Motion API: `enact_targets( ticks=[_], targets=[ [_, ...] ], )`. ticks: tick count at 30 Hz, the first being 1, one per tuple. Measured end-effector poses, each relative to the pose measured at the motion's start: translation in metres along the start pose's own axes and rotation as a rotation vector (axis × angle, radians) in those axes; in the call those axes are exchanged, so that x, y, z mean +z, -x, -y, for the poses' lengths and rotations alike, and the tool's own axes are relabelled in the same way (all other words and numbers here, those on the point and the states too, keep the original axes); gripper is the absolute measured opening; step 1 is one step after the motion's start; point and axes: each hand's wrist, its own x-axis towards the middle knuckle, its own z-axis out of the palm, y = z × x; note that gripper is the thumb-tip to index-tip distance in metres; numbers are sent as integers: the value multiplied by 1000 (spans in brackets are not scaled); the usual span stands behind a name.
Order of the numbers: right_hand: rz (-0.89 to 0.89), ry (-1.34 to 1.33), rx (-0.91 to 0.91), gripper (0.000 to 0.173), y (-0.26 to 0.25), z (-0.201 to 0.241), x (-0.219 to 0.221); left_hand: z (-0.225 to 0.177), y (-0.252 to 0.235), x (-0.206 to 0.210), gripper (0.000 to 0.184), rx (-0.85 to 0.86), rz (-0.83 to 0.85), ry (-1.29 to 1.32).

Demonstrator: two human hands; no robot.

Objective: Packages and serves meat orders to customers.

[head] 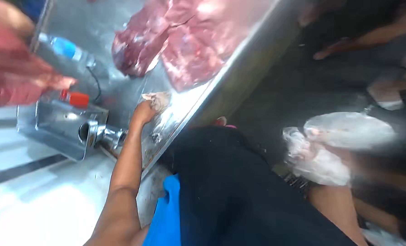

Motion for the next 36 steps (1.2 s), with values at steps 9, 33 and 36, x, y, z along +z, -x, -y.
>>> enact_targets(
  ticks=[9,33,36],
  targets=[
    [537,157,-36,24,-43,-3,26,70,75,128,87,-577,-48,311],
    [535,202,6,27,-54,-11,12,70,50,154,70,-543,-139,173],
    [520,240,-10,25,-55,-7,12,51,42,154,84,-499,-143,122]
  ],
)
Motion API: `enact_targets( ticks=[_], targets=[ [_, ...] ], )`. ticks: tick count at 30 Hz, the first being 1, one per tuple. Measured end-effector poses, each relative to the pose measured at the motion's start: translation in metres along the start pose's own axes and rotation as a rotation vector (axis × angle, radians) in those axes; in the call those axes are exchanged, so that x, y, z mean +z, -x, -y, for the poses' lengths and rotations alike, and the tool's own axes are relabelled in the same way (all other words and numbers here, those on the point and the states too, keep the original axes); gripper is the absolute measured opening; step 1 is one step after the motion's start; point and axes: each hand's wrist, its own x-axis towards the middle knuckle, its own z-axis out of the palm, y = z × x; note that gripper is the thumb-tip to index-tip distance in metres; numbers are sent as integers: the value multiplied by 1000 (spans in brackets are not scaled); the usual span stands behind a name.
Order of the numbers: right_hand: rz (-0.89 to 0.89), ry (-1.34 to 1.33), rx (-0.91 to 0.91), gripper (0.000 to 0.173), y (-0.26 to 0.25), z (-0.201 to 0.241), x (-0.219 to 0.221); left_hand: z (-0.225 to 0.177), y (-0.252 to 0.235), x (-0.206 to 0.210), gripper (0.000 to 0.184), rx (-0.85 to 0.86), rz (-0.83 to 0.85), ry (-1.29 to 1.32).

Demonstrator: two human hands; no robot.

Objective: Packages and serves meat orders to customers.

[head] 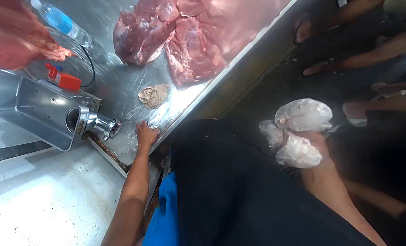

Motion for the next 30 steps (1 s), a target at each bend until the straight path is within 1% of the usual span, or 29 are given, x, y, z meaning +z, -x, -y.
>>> enact_targets(
  ticks=[2,3,8,11,15,16,18,19,21,22,23,24,25,26,27,29,30],
  targets=[
    [22,46,-3,27,1,2,2,-8,0,8,98,7,3,-86],
    [33,47,-6,28,-1,1,2,-11,0,11,100,6,3,-114],
    [7,146,-16,30,-2,10,28,-21,4,19,94,-23,42,-57],
    [15,188,-19,29,-4,13,35,-27,2,26,95,-54,10,-60],
    [44,205,-11,30,-4,-3,26,-16,-5,30,105,-81,0,-95],
    [39,185,-9,29,-4,-6,24,-12,-7,28,105,-92,2,-74],
    [57,120,3,29,-4,-12,19,3,-12,21,99,-103,11,22],
    [67,108,6,30,-5,-15,15,13,-15,14,93,-105,20,107],
    [50,130,16,30,-5,-17,12,36,-18,-3,71,-101,75,358],
    [30,156,19,29,-5,-15,12,51,-20,-8,54,-69,116,571],
    [18,169,23,28,-5,-11,13,65,-20,-9,35,-31,182,872],
    [14,169,24,28,-6,-7,14,74,-20,-11,23,-4,251,1216],
    [15,166,20,28,-7,-6,13,79,-19,-13,25,34,311,1504],
    [26,153,16,29,-7,-4,14,81,-18,-17,34,95,394,1716],
    [33,149,13,29,-6,-2,17,78,-19,-21,45,155,455,1870],
    [53,155,1,29,-6,2,25,61,-25,-30,64,213,494,2048],
    [65,179,-7,30,-6,3,29,49,-30,-34,69,214,487,2085]
  ],
)
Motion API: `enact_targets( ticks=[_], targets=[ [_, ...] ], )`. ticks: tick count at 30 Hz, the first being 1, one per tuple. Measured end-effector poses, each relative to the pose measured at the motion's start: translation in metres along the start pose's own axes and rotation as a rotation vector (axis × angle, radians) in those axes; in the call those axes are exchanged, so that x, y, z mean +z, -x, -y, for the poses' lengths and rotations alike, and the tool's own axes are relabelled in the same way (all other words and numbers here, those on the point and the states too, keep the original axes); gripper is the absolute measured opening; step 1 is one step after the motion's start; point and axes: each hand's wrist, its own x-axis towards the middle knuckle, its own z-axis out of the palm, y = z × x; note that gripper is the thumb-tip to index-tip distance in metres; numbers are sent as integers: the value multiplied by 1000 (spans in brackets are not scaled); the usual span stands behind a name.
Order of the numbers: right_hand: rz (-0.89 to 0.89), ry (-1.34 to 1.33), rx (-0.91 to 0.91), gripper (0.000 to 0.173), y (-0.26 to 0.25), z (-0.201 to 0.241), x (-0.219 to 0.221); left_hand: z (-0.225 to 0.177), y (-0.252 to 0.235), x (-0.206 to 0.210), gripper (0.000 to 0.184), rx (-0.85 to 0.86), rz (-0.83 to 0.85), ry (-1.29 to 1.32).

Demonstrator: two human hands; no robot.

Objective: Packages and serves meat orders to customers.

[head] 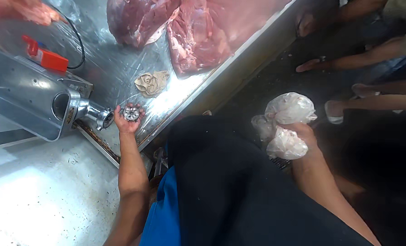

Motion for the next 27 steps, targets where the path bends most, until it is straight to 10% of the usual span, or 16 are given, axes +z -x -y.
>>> enact_targets(
  ticks=[5,9,15,22,27],
  targets=[
    [-33,52,8,26,7,8,6,-3,-67,60,17,65,-326,-299],
    [-124,51,34,26,19,5,5,1,-112,86,39,100,-459,-1215],
    [-252,149,164,29,39,-11,-8,58,-113,102,56,131,-77,-2076],
    [-215,-112,8,26,16,-24,-56,87,-98,148,47,-122,191,-2159],
    [-324,-347,-36,21,2,-25,-112,112,-75,212,27,-78,52,-1376]
  ],
)
